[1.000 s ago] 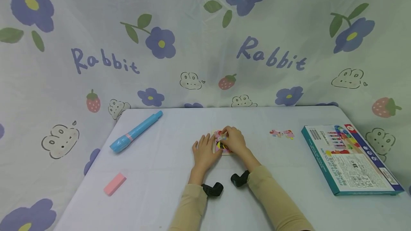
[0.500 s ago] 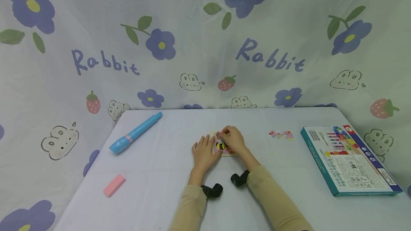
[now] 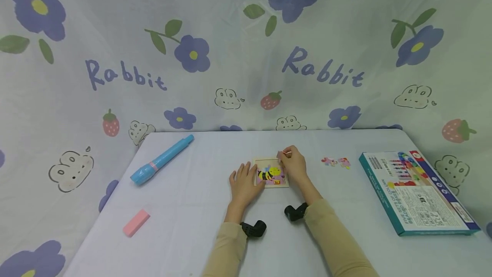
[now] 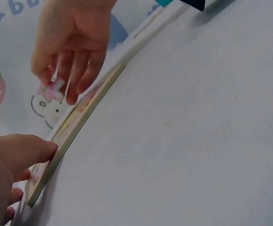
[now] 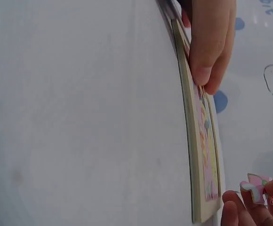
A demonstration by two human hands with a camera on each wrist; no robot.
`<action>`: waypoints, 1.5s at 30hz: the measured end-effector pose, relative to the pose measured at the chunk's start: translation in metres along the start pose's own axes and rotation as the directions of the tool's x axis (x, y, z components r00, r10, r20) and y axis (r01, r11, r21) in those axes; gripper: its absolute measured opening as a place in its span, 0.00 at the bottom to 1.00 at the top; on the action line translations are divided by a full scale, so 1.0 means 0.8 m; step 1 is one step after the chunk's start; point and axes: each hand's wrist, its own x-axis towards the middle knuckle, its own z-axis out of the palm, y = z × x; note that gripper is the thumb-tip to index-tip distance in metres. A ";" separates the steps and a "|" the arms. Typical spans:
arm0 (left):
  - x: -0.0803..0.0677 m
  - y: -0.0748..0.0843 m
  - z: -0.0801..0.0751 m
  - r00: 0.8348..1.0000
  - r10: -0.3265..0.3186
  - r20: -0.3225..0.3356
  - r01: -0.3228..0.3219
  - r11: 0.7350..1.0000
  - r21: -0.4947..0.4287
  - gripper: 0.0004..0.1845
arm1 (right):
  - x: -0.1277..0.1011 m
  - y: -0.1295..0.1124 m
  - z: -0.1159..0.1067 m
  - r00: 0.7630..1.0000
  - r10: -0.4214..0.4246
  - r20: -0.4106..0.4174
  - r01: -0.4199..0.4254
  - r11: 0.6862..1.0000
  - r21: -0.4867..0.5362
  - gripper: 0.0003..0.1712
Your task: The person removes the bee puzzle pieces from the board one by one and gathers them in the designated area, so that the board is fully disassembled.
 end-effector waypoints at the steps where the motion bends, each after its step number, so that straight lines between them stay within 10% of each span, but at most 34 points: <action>1: 0.000 0.000 0.000 1.000 0.000 0.002 0.000 1.000 0.001 0.33 | 0.002 0.003 -0.003 1.000 0.011 -0.005 -0.011 1.000 0.014 0.15; 24: 0.002 -0.003 0.004 1.000 -0.007 0.021 0.007 1.000 0.007 0.33 | 0.010 0.067 -0.082 0.984 0.100 -0.147 -0.100 0.995 0.005 0.19; 45: 0.002 -0.001 0.002 0.999 -0.011 0.032 0.012 1.000 -0.007 0.34 | 0.010 0.076 -0.093 0.961 0.080 -0.266 -0.124 0.980 -0.153 0.19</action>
